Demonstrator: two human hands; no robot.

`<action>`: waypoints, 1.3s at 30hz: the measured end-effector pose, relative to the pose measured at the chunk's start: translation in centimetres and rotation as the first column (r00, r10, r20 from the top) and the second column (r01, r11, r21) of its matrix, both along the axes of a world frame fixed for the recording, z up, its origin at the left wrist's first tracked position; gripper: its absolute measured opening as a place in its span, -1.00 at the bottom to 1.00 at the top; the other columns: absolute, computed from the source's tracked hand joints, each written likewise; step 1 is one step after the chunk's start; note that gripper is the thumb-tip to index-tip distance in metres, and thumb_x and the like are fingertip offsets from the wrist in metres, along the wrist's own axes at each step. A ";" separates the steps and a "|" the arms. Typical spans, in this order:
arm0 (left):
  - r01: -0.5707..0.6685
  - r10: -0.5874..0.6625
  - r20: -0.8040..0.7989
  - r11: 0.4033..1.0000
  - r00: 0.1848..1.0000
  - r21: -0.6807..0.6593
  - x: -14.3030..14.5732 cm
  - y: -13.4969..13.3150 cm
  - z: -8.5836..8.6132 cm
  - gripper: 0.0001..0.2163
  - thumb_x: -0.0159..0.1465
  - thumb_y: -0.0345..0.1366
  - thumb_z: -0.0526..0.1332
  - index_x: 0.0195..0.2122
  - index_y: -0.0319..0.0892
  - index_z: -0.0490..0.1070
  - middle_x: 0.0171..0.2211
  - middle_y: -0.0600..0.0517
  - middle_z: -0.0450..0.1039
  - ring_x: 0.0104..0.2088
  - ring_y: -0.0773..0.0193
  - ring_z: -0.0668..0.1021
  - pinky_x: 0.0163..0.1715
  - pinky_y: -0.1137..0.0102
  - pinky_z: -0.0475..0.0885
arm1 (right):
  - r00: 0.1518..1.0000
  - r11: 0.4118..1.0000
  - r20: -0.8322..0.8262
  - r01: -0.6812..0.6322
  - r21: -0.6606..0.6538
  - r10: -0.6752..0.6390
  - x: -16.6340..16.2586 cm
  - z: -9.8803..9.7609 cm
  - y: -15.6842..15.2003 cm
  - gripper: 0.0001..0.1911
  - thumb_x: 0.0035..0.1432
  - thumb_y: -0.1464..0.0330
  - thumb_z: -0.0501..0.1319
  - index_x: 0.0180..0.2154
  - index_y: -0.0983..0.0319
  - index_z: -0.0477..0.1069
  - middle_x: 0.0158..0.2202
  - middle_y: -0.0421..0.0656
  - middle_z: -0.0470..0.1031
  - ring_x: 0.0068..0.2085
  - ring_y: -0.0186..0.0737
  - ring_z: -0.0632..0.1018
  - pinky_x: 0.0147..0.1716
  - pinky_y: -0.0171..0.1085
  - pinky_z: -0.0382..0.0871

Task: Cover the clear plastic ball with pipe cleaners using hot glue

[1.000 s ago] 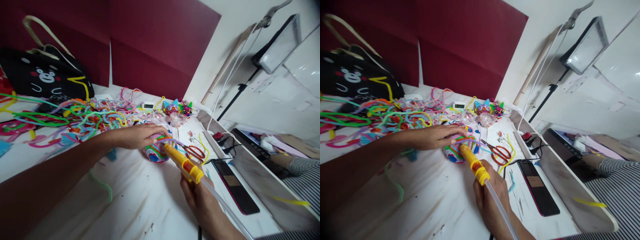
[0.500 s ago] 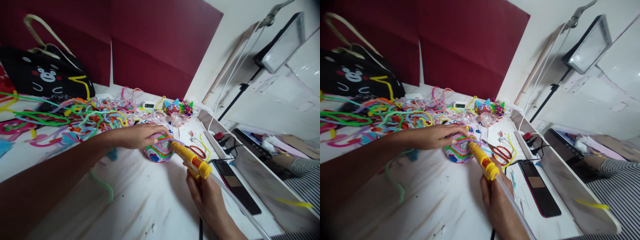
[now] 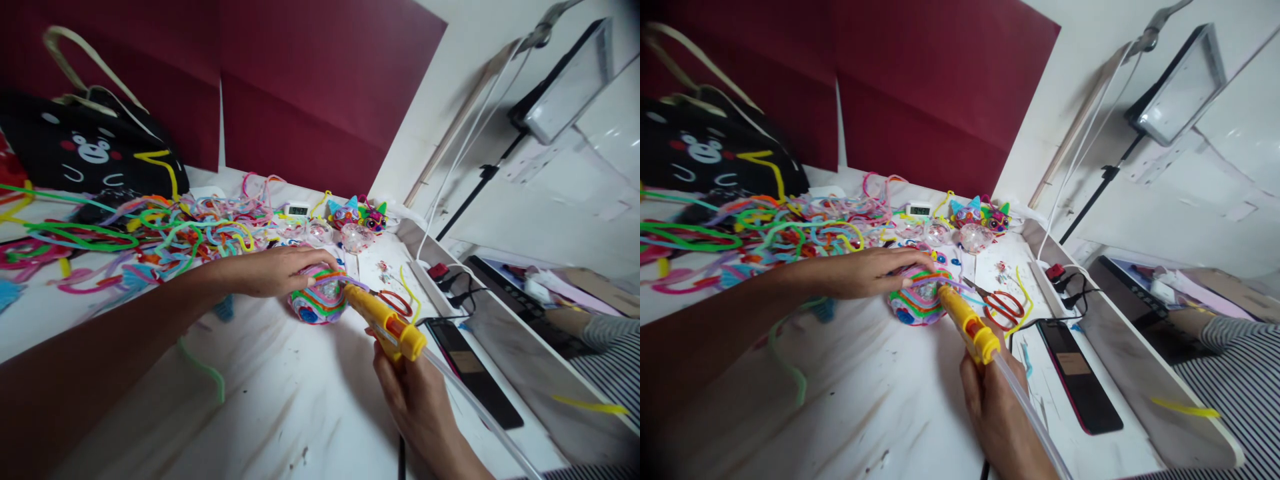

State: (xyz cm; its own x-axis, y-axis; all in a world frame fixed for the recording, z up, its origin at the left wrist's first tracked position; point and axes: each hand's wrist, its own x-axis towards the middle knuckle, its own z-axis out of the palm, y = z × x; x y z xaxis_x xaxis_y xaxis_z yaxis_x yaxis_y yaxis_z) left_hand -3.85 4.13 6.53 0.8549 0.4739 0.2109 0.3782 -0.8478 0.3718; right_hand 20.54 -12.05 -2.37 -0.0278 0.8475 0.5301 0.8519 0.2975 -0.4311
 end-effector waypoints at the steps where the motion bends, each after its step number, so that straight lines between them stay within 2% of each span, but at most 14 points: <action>1: -0.001 0.001 0.000 1.000 1.000 -0.003 0.0 0.0 0.0 -0.61 0.32 -0.43 0.03 0.17 -0.10 0.26 0.18 0.02 0.37 0.19 0.25 0.40 0.22 0.35 0.25 | 1.000 1.000 -0.003 0.003 -0.006 -0.003 0.1 -0.1 -0.1 -0.67 0.32 0.32 0.07 0.09 0.24 0.27 -0.12 -0.01 0.54 -0.24 -0.17 0.59 -0.30 -0.26 0.47; 7: 0.004 -0.004 0.002 1.000 1.000 -0.001 0.0 -0.1 0.1 -0.63 0.34 -0.40 0.01 0.17 -0.09 0.26 0.18 0.02 0.37 0.19 0.25 0.40 0.22 0.34 0.24 | 1.000 1.000 -0.018 -0.009 -0.012 0.009 0.2 -0.1 0.0 -0.70 0.31 0.32 0.08 0.05 0.22 0.30 -0.15 -0.05 0.54 -0.26 -0.19 0.58 -0.30 -0.27 0.47; 14: -0.011 0.010 -0.022 1.000 1.000 -0.014 0.0 -0.1 0.2 -0.63 0.34 -0.39 0.02 0.17 -0.09 0.25 0.20 0.00 0.35 0.19 0.22 0.40 0.22 0.29 0.26 | 1.000 1.000 -0.013 -0.014 0.016 0.015 -0.4 1.1 0.7 -0.80 0.29 0.33 0.07 -0.12 0.22 0.39 -0.22 -0.09 0.54 -0.30 -0.21 0.56 -0.31 -0.27 0.45; 18: -0.005 0.004 -0.024 1.000 1.000 -0.020 0.0 -0.2 0.3 -0.62 0.32 -0.41 0.02 0.17 -0.10 0.24 0.20 -0.02 0.35 0.18 0.21 0.40 0.21 0.29 0.27 | 1.000 0.999 -0.013 0.003 -0.036 -0.003 0.0 0.7 0.4 -0.74 0.30 0.31 0.09 -0.03 0.23 0.37 -0.26 -0.09 0.55 -0.30 -0.18 0.57 -0.32 -0.26 0.46; 24: 0.004 -0.004 -0.018 1.000 1.000 -0.014 0.0 -0.1 0.2 -0.59 0.29 -0.46 0.04 0.17 -0.10 0.25 0.20 -0.01 0.36 0.19 0.21 0.39 0.22 0.29 0.26 | 1.000 0.999 -0.011 -0.016 -0.028 0.016 1.0 -0.6 0.2 -0.65 0.28 0.30 0.12 0.08 0.21 0.31 -0.17 -0.07 0.56 -0.22 -0.15 0.60 -0.28 -0.27 0.50; 29: 0.002 -0.002 -0.017 1.000 1.000 -0.018 0.0 -0.1 0.1 -0.58 0.29 -0.47 0.03 0.17 -0.10 0.25 0.21 0.00 0.34 0.20 0.24 0.38 0.23 0.33 0.24 | 0.998 0.998 -0.017 -0.062 0.000 0.062 0.9 -0.6 0.0 -0.65 0.31 0.34 0.09 0.11 0.21 0.27 -0.13 -0.05 0.54 -0.28 -0.23 0.60 -0.34 -0.33 0.49; 33: 0.005 -0.005 -0.003 0.999 1.000 -0.033 0.0 -0.1 0.1 -0.58 0.28 -0.48 0.04 0.17 -0.10 0.25 0.20 0.01 0.35 0.20 0.23 0.39 0.23 0.32 0.23 | 0.998 0.998 0.013 -0.061 0.029 0.060 0.7 -0.4 -0.1 -0.66 0.31 0.36 0.09 0.10 0.22 0.27 -0.11 -0.03 0.54 -0.26 -0.22 0.61 -0.32 -0.32 0.50; 39: 0.014 -0.015 -0.004 0.998 1.000 -0.054 0.1 -0.2 0.3 -0.57 0.27 -0.49 0.04 0.16 -0.09 0.27 0.21 0.01 0.34 0.21 0.22 0.37 0.24 0.28 0.23 | 0.999 0.999 0.012 -0.038 -0.011 0.038 1.0 -0.4 -0.3 -0.66 0.30 0.34 0.10 0.09 0.23 0.29 -0.29 -0.11 0.54 -0.43 -0.25 0.56 -0.44 -0.32 0.47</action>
